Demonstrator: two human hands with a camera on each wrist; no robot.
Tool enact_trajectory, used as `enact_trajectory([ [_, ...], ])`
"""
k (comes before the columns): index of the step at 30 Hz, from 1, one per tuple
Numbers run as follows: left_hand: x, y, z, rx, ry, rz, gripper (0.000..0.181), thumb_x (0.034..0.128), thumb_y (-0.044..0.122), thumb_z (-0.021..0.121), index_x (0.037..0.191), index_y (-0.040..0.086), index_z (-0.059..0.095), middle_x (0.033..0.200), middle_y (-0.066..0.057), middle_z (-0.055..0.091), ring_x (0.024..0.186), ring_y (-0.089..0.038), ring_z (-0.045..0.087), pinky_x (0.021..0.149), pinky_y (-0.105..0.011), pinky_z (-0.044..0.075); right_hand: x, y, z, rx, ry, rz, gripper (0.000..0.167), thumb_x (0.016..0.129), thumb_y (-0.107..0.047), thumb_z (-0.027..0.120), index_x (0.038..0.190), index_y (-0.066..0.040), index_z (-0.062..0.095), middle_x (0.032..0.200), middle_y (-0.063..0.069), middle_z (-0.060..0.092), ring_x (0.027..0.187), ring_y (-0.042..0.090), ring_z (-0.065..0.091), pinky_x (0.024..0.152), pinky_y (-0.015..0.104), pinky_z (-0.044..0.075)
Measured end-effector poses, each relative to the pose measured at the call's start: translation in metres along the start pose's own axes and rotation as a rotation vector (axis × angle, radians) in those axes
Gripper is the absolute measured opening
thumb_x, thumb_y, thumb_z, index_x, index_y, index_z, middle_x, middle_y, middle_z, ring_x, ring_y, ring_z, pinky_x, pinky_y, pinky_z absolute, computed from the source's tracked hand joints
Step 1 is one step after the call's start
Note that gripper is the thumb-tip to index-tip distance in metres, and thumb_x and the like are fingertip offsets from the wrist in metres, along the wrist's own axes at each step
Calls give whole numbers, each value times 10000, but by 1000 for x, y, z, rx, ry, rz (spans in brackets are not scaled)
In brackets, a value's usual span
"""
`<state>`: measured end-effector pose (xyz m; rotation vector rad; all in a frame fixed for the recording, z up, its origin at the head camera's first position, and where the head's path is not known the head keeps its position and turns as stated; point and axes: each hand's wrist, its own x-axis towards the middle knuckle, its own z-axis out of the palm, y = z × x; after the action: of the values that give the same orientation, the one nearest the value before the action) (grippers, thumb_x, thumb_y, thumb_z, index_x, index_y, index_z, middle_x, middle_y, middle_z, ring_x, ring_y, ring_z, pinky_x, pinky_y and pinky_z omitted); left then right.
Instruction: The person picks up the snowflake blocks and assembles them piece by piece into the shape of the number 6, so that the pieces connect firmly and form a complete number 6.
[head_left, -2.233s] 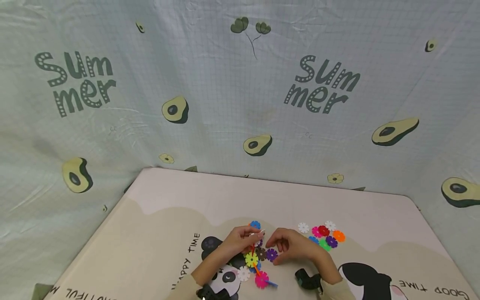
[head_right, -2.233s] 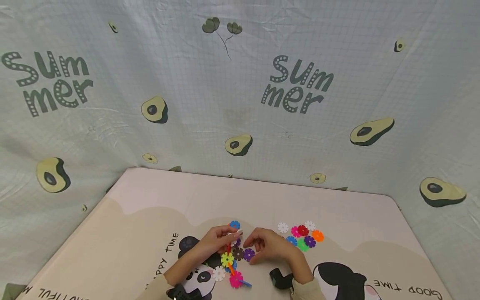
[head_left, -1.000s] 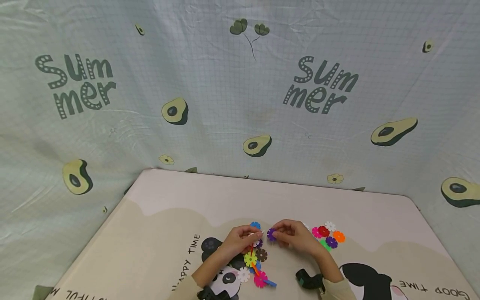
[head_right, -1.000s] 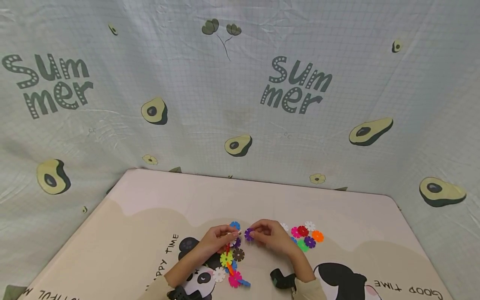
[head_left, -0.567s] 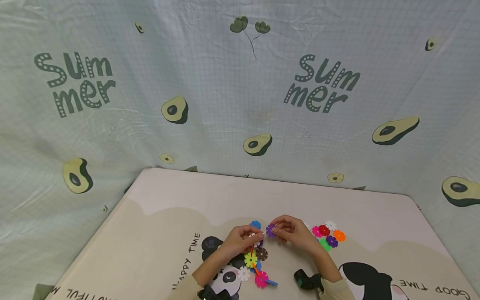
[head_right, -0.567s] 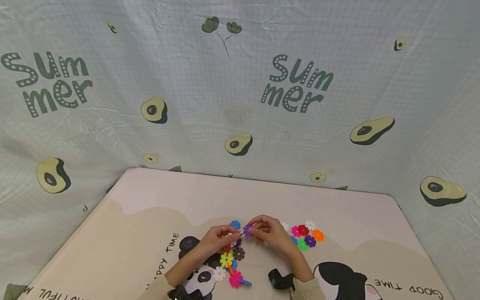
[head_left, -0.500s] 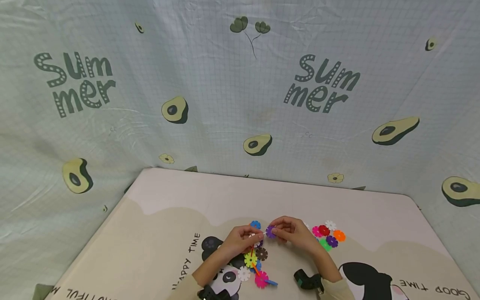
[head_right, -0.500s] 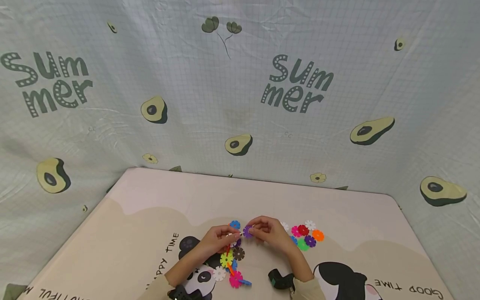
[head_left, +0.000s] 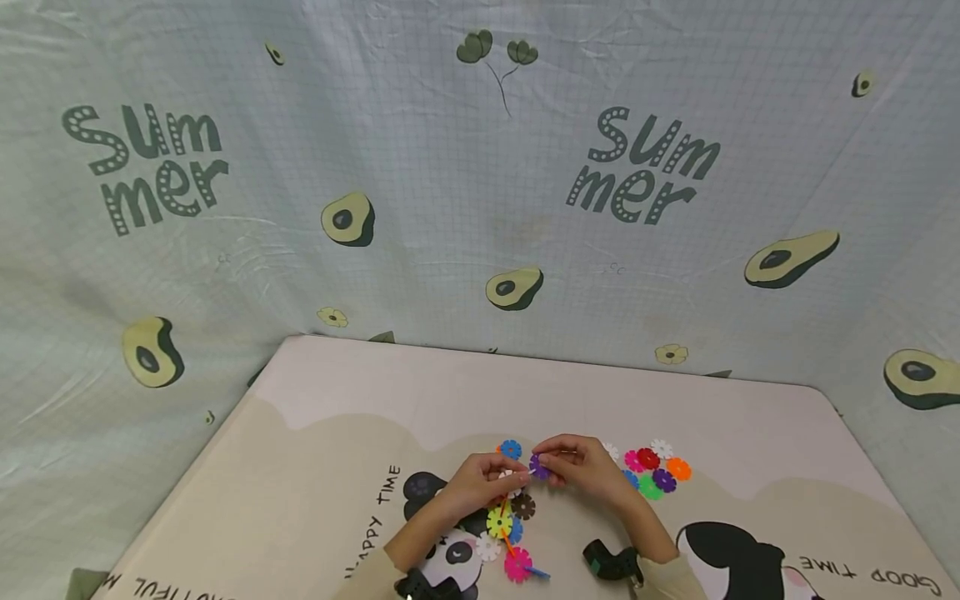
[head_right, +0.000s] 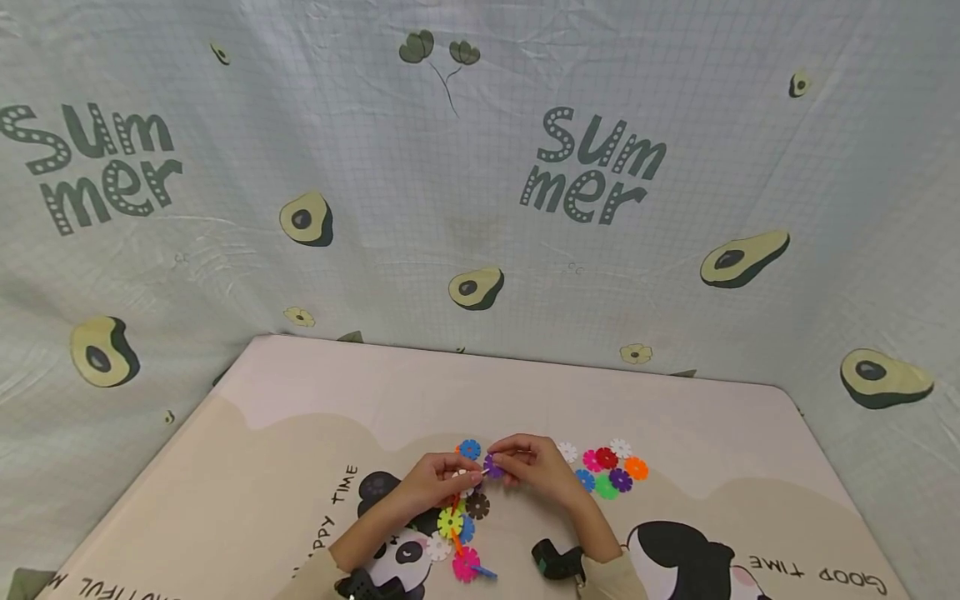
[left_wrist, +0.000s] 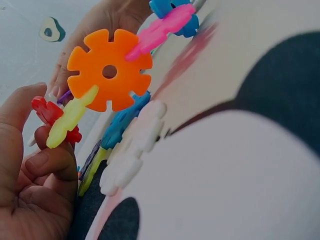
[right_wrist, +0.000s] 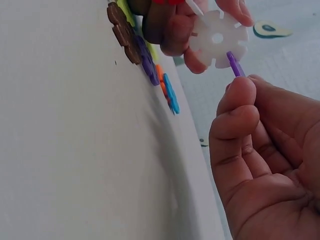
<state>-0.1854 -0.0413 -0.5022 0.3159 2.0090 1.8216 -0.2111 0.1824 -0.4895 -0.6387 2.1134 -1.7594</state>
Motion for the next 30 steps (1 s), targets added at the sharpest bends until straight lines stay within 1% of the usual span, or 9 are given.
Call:
enact_trajectory([
  [3,-1,0,0,-5,-12,5,309,943,216,657,1092,-55,678,560,61,463,479,-49,381,469,-171,336,-1,-1,3,5,9,10,248,958,-85,613,1099,116,641,850,94,684,639,67,605,602,223,514],
  [7,-2,1,-1,11,-32,8,301,952,190,644,1099,-71,669,570,47,471,486,-57,392,472,-170,350,-1,-2,6,-7,-1,-6,225,952,-58,613,1082,124,640,884,191,684,640,67,606,601,226,517],
  [11,-2,2,-1,28,-49,14,308,949,200,647,1104,-67,657,587,40,478,498,-55,401,483,-170,358,0,-4,8,-36,6,-13,212,946,-79,627,1061,97,657,860,110,697,630,66,605,594,228,518],
  [15,-1,3,-2,38,-55,16,344,953,266,635,1115,-38,641,693,51,523,573,-57,424,528,-176,366,0,-5,8,0,7,-5,225,950,-80,623,1077,103,649,869,65,689,628,65,599,590,223,510],
  [20,-1,4,-3,54,-22,16,361,994,319,553,1072,-21,647,838,46,542,670,-89,433,586,-198,375,1,-2,9,45,-59,11,260,958,-48,598,1143,135,609,910,72,685,666,66,613,617,218,510],
  [23,-1,3,-4,53,-10,39,333,992,282,565,1054,-32,659,828,54,558,699,-81,463,622,-196,396,1,-2,10,41,-72,20,285,956,-57,606,1172,128,600,927,94,677,699,77,629,644,227,524],
  [26,-1,1,-3,45,4,76,283,975,209,598,1042,-56,668,775,59,570,689,-63,473,629,-189,399,1,-3,11,4,-57,10,297,969,-93,597,1183,112,600,926,152,667,708,94,629,648,242,529],
  [28,0,0,-3,31,35,88,271,971,188,602,1013,-72,667,740,62,549,668,-55,462,620,-189,390,0,-3,11,-44,-46,9,284,983,-122,580,1160,98,608,896,177,666,692,104,624,635,248,523],
  [30,0,-1,-3,8,67,88,270,972,181,602,993,-81,662,732,66,542,665,-52,460,619,-190,390,0,-2,10,-94,-59,21,248,988,-125,572,1126,75,621,841,167,663,669,98,602,617,240,505],
])
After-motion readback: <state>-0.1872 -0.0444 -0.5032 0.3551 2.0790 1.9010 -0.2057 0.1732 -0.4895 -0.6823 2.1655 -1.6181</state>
